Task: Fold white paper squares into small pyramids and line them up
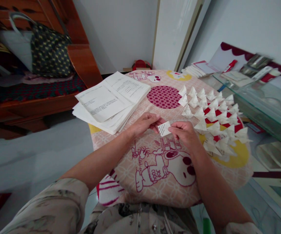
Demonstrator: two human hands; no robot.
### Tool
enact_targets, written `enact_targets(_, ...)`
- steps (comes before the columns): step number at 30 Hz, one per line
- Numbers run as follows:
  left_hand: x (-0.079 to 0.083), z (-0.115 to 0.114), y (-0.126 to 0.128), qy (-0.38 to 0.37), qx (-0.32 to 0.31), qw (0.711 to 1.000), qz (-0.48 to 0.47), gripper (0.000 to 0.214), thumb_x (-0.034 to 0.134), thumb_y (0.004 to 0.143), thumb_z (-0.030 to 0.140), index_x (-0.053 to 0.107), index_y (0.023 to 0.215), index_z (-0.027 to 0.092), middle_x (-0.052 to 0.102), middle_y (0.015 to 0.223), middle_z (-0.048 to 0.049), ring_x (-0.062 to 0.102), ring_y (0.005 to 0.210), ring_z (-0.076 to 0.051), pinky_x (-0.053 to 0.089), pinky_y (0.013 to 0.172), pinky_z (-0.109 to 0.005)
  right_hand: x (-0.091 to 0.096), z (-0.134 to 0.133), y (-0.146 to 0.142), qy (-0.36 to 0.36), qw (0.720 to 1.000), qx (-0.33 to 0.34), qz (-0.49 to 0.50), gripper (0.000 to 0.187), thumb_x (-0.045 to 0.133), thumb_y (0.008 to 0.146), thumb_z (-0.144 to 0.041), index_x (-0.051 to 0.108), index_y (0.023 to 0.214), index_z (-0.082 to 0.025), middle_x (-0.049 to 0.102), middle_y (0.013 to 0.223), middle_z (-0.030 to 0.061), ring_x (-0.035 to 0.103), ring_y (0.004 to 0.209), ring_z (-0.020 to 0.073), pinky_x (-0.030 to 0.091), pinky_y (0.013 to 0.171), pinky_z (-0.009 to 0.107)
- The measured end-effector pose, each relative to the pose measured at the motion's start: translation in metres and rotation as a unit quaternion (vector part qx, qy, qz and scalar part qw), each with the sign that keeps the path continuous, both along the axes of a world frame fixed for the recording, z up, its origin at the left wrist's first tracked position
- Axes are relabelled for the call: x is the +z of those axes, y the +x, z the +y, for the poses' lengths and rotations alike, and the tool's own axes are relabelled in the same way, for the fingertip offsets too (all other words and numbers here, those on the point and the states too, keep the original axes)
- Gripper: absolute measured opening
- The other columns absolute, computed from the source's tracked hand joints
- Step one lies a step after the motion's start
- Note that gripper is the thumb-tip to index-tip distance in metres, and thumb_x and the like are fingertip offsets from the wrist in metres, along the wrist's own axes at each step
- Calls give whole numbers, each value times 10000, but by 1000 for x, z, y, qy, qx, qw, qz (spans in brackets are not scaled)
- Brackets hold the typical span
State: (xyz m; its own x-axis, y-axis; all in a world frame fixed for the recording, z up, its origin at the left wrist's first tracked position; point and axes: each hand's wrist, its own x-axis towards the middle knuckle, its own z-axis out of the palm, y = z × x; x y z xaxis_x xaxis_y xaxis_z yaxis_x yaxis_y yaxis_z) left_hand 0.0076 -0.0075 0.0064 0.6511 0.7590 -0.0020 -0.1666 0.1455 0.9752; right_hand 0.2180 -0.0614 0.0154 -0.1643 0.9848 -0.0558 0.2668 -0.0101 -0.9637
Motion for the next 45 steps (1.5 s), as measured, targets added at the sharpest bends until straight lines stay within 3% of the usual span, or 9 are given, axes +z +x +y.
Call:
enact_targets(3,2,-1,-3,-5,-3,1000,15,448,707,830,522,752,929,88,753,821,-117,673,658,-136,550,627,-254,-1,0,1,2,1000,-11,8,290,679,768,-423,611,614,-188,484,476,-46,393,418,88,279,426,238)
enact_targets(6,4,-3,-4,-2,-25,1000,16,362,837,715,369,755,940,98,754,806,-84,672,657,-121,549,637,-231,-2,1,1,5,1000,-15,17,266,682,762,-400,614,612,-191,485,464,-47,376,411,87,271,428,244)
enact_targets(9,5,-6,-3,4,-23,1000,12,330,861,677,288,756,926,98,746,773,-57,643,623,-90,524,615,-193,-2,1,2,13,999,-18,24,263,682,764,-382,612,597,-192,483,455,-47,373,409,85,264,429,245)
enact_targets(19,5,-11,0,63,0,998,3,312,816,750,381,754,853,92,721,705,-50,625,593,-85,502,580,-173,-3,2,3,32,998,-8,53,285,696,766,-350,608,544,-195,495,449,-40,395,405,85,266,423,249)
enact_targets(25,6,-13,1,92,27,995,21,304,770,788,393,738,793,91,674,630,-28,572,539,-74,470,550,-178,-4,2,3,44,999,-3,32,330,687,793,-351,584,520,-196,491,449,-41,399,415,87,281,431,249)
enact_targets(30,-1,-11,4,119,35,991,50,322,753,792,410,710,781,90,641,626,-15,549,543,-71,417,519,-175,-4,0,-1,64,998,-17,0,308,680,809,-348,613,553,-192,488,454,-45,388,419,85,279,420,242)
enact_targets(34,-9,-9,8,133,60,987,71,322,741,791,412,677,756,98,616,604,-6,540,512,-74,389,478,-177,-7,-1,-8,120,992,-34,-28,211,707,790,-344,675,648,-191,517,487,-50,417,437,90,329,431,232)
enact_targets(39,-13,-9,9,122,97,983,97,275,704,810,376,647,752,114,631,599,-9,569,479,-88,397,442,-177,-9,0,-12,238,965,-110,-21,149,727,764,-280,736,889,-199,724,791,16,646,686,155,532,641,281)
enact_targets(45,-11,-10,10,105,106,983,111,261,706,801,364,638,744,119,632,586,0,582,466,-90,426,432,-173,-13,1,-12,281,955,-78,-54,152,671,828,-249,759,948,-218,751,910,34,685,785,169,565,714,303)
